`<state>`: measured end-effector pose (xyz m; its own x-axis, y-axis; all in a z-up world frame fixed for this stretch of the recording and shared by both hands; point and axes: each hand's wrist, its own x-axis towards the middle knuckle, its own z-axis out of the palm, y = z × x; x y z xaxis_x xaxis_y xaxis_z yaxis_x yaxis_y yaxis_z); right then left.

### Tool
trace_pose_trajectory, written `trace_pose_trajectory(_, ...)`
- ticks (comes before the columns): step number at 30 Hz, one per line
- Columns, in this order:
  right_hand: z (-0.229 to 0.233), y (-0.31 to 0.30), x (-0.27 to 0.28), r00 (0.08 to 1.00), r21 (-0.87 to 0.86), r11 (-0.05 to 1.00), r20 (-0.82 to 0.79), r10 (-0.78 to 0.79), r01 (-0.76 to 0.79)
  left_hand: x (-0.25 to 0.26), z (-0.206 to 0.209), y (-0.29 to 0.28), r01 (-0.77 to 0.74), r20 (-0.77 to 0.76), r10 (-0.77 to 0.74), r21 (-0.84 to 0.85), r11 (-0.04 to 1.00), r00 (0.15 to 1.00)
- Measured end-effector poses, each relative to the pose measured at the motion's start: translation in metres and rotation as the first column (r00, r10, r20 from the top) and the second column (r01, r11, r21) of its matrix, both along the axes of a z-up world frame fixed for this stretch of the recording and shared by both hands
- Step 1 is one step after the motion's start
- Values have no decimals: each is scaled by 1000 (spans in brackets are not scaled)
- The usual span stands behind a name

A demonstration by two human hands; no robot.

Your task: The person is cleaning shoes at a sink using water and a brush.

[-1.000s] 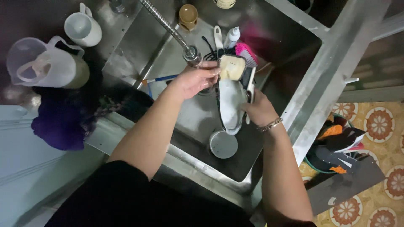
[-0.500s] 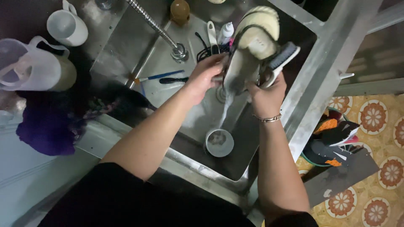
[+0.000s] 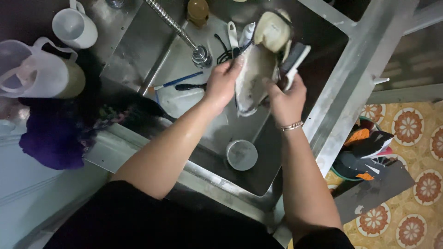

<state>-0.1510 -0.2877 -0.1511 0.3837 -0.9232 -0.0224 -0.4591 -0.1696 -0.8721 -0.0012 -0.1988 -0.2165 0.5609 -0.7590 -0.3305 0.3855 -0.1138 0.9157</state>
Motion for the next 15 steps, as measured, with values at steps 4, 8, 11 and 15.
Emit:
trace_pose_trajectory(4,-15,5,5,986,178,982,-165,-33,63,11,-11,4,51,-415,18,153,987,909)
trace_pose_trajectory(8,-52,6,10,960,40,996,-265,92,-85,27,-60,5,109,-694,-49,43,993,718)
trace_pose_trajectory(11,-52,11,32,954,171,982,-270,128,-83,51,-111,3,56,-739,-45,-11,998,672)
trace_pose_trajectory(15,-95,16,45,953,301,951,-264,149,-65,78,-147,10,-10,-707,-29,-51,999,707)
